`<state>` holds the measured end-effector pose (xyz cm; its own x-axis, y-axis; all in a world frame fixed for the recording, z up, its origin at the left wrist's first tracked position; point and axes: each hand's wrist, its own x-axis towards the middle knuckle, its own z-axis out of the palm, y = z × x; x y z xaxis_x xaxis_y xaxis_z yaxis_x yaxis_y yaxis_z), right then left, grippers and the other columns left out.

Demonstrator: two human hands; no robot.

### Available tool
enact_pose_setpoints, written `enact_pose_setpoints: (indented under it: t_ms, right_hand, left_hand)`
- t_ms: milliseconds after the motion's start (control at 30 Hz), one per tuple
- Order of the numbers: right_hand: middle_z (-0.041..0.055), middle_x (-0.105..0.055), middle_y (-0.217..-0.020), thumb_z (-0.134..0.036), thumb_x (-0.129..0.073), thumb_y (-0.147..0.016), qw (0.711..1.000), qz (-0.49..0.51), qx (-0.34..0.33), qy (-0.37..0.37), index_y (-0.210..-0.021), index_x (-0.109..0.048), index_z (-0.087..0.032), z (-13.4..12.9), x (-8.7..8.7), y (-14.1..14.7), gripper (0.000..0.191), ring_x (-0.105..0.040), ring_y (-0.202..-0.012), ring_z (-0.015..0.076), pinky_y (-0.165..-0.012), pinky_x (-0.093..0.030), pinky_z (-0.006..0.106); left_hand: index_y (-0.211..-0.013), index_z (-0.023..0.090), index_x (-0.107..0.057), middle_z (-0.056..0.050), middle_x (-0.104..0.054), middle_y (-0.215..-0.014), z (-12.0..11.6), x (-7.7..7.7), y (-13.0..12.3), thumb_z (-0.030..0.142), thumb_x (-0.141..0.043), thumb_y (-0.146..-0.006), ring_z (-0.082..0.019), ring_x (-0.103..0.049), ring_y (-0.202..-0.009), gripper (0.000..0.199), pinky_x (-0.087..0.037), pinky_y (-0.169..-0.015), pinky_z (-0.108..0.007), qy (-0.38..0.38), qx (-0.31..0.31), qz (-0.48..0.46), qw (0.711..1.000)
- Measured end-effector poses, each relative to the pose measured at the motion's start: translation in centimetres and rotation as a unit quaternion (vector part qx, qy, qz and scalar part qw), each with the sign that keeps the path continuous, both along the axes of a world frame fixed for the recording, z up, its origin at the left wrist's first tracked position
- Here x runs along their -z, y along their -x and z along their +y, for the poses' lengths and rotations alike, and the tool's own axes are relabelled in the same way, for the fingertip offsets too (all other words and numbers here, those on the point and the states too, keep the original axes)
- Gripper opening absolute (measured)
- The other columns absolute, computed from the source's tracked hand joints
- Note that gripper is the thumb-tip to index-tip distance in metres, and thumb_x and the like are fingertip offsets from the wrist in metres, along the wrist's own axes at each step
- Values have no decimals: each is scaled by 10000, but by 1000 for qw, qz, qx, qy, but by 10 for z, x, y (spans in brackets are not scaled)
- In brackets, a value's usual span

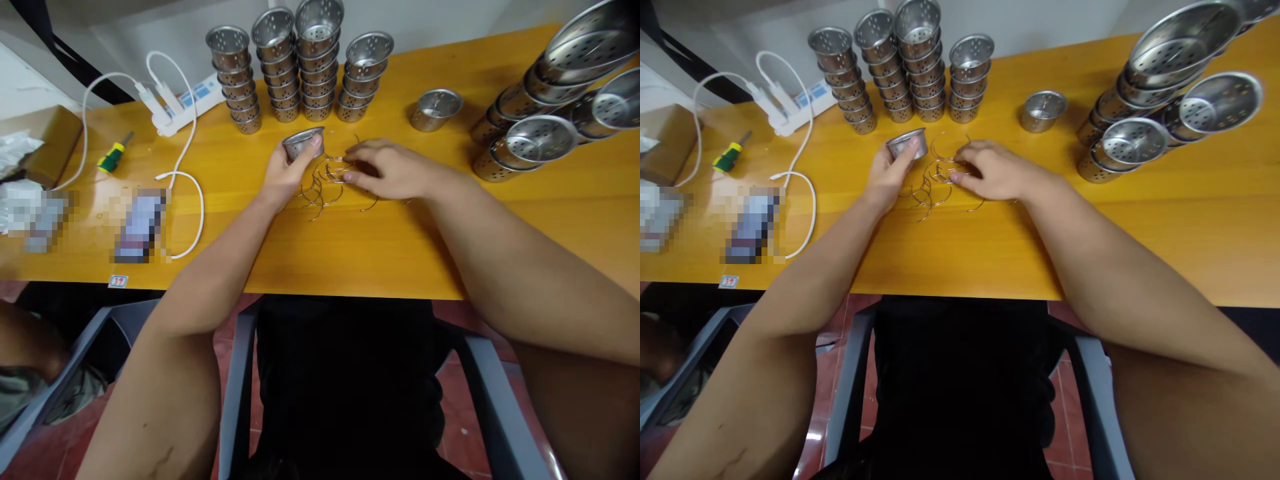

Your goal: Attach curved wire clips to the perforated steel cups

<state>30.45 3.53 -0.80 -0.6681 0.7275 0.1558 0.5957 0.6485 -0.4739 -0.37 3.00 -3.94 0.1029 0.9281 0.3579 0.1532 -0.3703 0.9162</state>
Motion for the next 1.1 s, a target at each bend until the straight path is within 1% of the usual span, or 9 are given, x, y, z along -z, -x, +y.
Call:
enact_pose_setpoints:
  t_ms: [67,167,333,433,533,633,800,933,1100]
  right_hand:
    - [192,-844,-1646,-683,-808,-1195,999,-16,-30,-11,-1563,-898,-307,-8,-4,0,533,-771,-1570,506,-1463,-591,726]
    - [162,-856,-1551,-579,-882,-1138,999,-22,-20,-32,-1572,-907,-372,-15,-1,6,482,-784,-1511,526,-1407,-623,733]
    - [211,-869,-1427,-423,-729,-1217,999,-10,-12,-41,-1500,-938,-289,-19,5,22,376,-826,-1369,514,-1257,-681,683]
    - [203,-892,-1370,-360,-685,-1221,999,-16,-10,-48,-1388,-952,-280,-22,2,28,325,-837,-1334,498,-1233,-683,667]
    - [202,-901,-1316,-305,-672,-1195,998,-22,0,-59,-1279,-925,-269,-25,-1,31,269,-845,-1323,500,-1216,-681,670]
    - [192,-895,-1262,-316,-656,-1198,998,-21,8,-66,-1195,-890,-281,-26,-1,33,237,-845,-1296,493,-1187,-680,666]
    - [179,-875,-1239,-357,-620,-1219,997,-14,24,-71,-1183,-862,-304,-29,-3,33,250,-835,-1267,479,-1167,-683,664]
    - [207,-885,-1311,-410,-630,-1245,998,0,44,-42,-1278,-890,-299,-34,-12,30,285,-830,-1302,513,-1198,-674,715]
    - [185,-894,-1438,-567,-672,-1270,994,38,106,-2,-1433,-874,-317,-46,-33,26,361,-843,-1347,510,-1257,-670,718]
  left_hand:
    - [-1369,281,-878,-157,-942,-1502,-1,-1,-1,1172,-849,-927,-412,-878,-1560,996,-679,-1479,-624,12,4,-18,1000]
    - [-1316,295,-888,-133,-953,-1497,-3,-4,-2,1192,-916,-832,-420,-881,-1539,1019,-658,-1504,-640,30,-6,-32,999]
    - [-1360,289,-876,-140,-938,-1512,-5,-4,-3,1146,-915,-899,-421,-863,-1561,974,-651,-1497,-629,39,-6,-20,999]
    - [-1373,303,-860,-154,-926,-1532,-5,-3,-3,1126,-891,-943,-425,-851,-1587,929,-649,-1486,-633,36,3,-13,999]
    - [-1374,309,-849,-153,-938,-1535,-4,-2,-3,1136,-903,-919,-419,-877,-1544,945,-653,-1488,-672,24,16,-28,999]
    - [-1389,311,-845,-141,-944,-1552,-4,-1,-4,1103,-954,-901,-407,-886,-1527,937,-659,-1487,-660,22,14,-22,999]
    - [-1428,298,-812,-147,-914,-1565,-3,2,-2,894,-1060,-964,-394,-861,-1558,795,-653,-1480,-597,20,4,-3,1000]
    - [-1465,309,-764,-127,-882,-1550,3,5,0,765,-1151,-939,-393,-818,-1625,796,-621,-1508,-590,11,-17,24,1000]
    - [-1593,344,-705,-128,-831,-1593,10,10,2,778,-1168,-907,-393,-796,-1659,935,-617,-1513,-584,-8,-15,42,999]
